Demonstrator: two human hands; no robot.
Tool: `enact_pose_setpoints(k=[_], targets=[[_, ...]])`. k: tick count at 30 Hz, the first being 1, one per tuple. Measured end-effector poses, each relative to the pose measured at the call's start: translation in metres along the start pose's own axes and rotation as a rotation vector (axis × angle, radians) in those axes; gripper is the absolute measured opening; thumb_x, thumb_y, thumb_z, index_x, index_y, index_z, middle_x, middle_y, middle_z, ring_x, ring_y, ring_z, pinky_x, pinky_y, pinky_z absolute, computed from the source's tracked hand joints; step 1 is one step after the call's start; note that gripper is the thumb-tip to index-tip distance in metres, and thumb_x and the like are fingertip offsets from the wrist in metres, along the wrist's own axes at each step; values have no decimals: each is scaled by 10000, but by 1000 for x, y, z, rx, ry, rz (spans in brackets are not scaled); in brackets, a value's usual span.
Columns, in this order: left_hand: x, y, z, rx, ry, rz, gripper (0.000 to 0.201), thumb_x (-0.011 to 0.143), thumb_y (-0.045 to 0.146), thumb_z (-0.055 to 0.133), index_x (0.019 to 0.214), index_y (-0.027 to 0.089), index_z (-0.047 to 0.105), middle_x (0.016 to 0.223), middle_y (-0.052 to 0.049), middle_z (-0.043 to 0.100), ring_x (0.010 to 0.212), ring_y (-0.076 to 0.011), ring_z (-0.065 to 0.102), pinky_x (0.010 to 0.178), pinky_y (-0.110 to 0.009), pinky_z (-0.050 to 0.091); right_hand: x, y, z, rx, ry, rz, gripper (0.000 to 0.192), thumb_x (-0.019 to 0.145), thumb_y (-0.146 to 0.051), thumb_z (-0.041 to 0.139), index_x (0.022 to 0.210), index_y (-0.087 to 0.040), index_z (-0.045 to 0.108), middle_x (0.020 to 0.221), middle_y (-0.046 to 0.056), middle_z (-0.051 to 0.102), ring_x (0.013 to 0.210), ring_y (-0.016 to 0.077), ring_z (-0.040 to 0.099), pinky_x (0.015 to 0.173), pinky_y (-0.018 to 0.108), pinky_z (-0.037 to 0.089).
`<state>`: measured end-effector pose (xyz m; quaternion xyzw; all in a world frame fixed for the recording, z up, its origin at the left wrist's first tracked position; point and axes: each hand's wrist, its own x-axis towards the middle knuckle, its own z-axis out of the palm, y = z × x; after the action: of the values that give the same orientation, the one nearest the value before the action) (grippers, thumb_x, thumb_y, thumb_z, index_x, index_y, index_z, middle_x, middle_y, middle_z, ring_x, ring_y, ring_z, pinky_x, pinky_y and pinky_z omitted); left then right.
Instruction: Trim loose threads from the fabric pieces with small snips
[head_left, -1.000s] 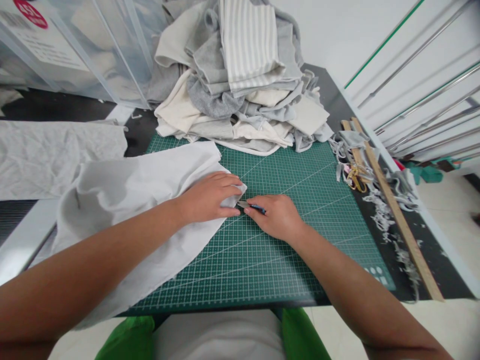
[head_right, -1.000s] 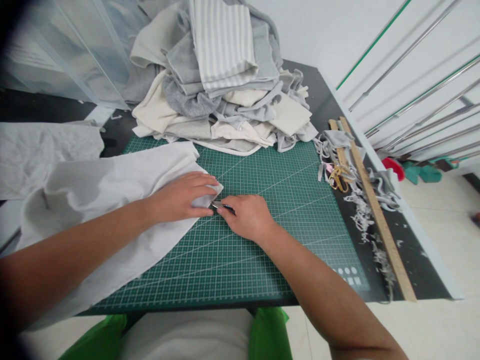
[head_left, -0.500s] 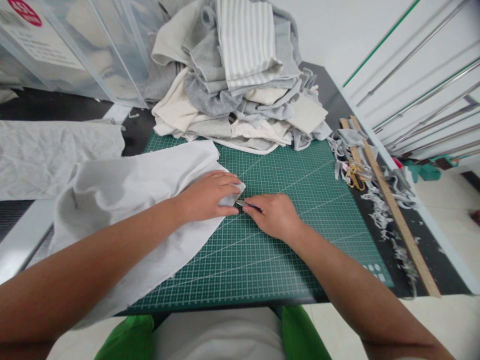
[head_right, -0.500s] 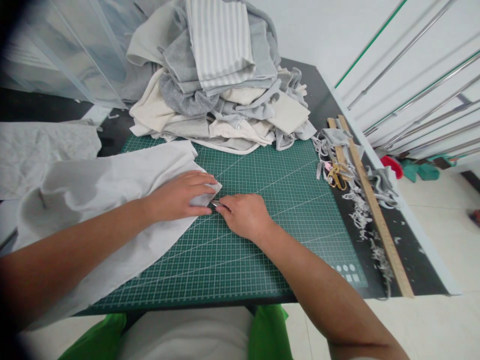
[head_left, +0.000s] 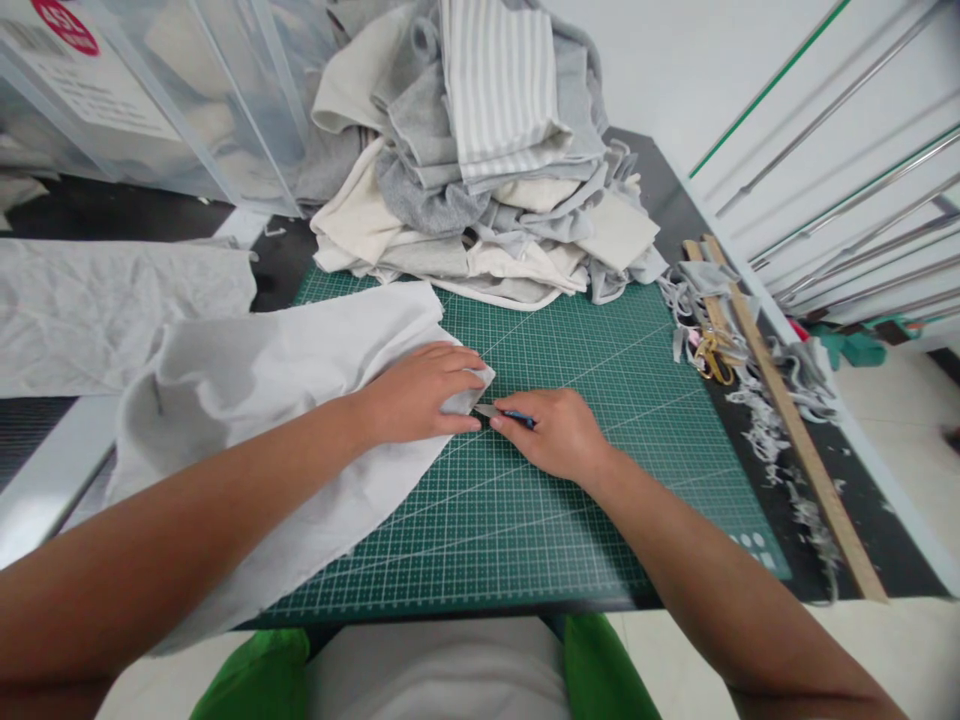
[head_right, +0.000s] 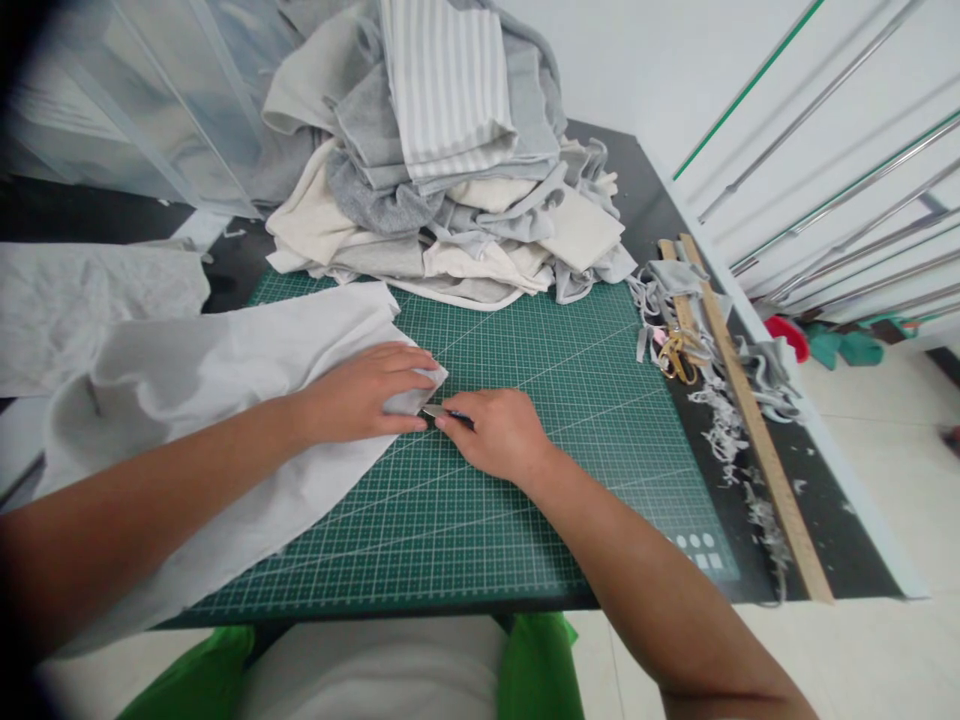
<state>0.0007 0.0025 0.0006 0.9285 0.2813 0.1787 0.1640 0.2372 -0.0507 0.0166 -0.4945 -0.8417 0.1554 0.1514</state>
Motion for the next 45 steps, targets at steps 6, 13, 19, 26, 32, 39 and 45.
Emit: enact_pose_setpoints(k=[6, 13, 19, 26, 32, 39, 45], targets=[[-1, -2, -3, -41, -6, 24, 519, 796, 492, 793, 1206, 192, 691, 1401, -116, 613, 1325, -311, 544, 1171, -516, 391, -2, -3, 1, -71, -18, -39, 214, 936, -405, 629, 1011, -261, 768, 913, -6, 802, 789, 184, 738, 669, 290, 466], [-2, 1, -14, -26, -98, 27, 431, 856, 274, 653, 1279, 189, 656, 1471, -112, 563, 1408, -279, 480, 1229, -493, 341, -1, -3, 0, -88, -40, -28, 235, 966, -414, 592, 998, -260, 766, 969, -1, 807, 812, 178, 741, 673, 287, 457], [-3, 0, -14, -18, -93, 37, 436, 855, 240, 608, 1286, 188, 647, 1474, -101, 564, 1411, -274, 477, 1228, -506, 341, 0, -7, -1, -146, -48, -37, 269, 985, -415, 555, 983, -252, 769, 933, 1, 804, 782, 178, 731, 648, 295, 427], [-4, 0, -11, -9, -65, 46, 439, 850, 250, 626, 1282, 178, 651, 1461, -124, 572, 1393, -291, 497, 1216, -521, 353, 0, -14, -1, -229, -97, -15, 333, 1011, -426, 491, 1023, -243, 768, 956, 14, 802, 814, 193, 733, 653, 316, 422], [-4, -1, -10, -13, -47, 52, 401, 853, 254, 624, 1244, 176, 668, 1446, -124, 585, 1382, -293, 508, 1215, -520, 355, 1, -16, -3, -255, -128, 10, 353, 1021, -429, 473, 1035, -245, 773, 952, 17, 802, 816, 191, 727, 670, 313, 431], [-4, 0, -11, -14, -60, 41, 418, 856, 257, 630, 1268, 190, 652, 1461, -122, 571, 1393, -295, 498, 1213, -523, 357, 1, -12, -3, -181, -95, 15, 313, 1009, -420, 510, 994, -262, 780, 914, 13, 800, 775, 168, 707, 685, 288, 442], [-4, -1, -10, -23, -53, 45, 422, 844, 253, 642, 1265, 210, 643, 1460, -111, 572, 1389, -296, 501, 1209, -543, 357, -1, -6, 0, -60, -40, 11, 249, 965, -425, 587, 973, -265, 778, 909, -5, 803, 753, 163, 715, 679, 280, 451]])
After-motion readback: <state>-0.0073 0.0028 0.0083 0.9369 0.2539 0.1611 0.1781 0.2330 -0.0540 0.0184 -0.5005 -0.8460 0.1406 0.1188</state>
